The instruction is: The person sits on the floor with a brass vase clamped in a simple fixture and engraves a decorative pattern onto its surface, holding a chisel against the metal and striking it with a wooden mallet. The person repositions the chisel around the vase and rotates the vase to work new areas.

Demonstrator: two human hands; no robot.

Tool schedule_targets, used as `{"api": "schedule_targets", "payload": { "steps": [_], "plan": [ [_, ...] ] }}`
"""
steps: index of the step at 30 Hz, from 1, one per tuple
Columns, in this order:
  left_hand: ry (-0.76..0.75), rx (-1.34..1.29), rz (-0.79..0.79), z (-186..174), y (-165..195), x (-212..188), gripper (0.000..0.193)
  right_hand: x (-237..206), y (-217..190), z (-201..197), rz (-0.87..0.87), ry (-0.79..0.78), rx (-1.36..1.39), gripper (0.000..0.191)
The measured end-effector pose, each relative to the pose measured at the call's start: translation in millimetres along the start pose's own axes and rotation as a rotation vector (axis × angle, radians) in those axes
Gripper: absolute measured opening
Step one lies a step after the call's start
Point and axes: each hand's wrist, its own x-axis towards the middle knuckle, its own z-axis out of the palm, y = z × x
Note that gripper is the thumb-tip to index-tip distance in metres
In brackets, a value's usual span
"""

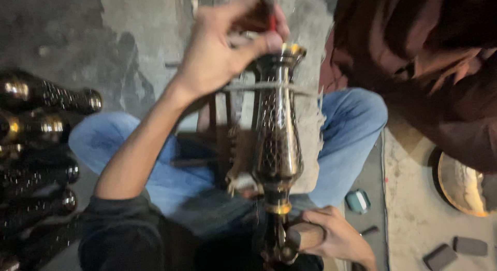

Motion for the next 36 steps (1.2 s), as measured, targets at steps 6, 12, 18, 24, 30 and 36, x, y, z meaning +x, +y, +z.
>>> {"api": "schedule_targets", "payload": {
  "steps": [6, 12, 18, 24, 30, 36],
  "plan": [
    [-0.191, 0.077, 0.060, 20, 4, 31, 0.030, 0, 10, -38, -0.119, 0.460, 0.229, 0.013],
    [-0.485, 0.463, 0.021, 46, 5, 63, 0.043, 69, 61, -37, 0.006, 1.274, 0.141, 0.019],
    [-0.498, 0.658, 0.360, 64, -9, 77, 0.044, 106, 94, -39, 0.045, 1.229, 0.148, 0.043],
    [-0.572, 0.603, 0.310, 76, -29, 83, 0.037, 121, 95, -31, -0.006, 1.295, 0.239, 0.051],
    [-0.724, 0.644, 0.284, 88, -33, 97, 0.036, 127, 94, -44, -0.002, 1.292, 0.129, 0.061],
    [-0.748, 0.725, 0.280, 92, -23, 99, 0.017, 128, 100, -45, -0.030, 1.385, 0.154, 0.059]
  ]
}}
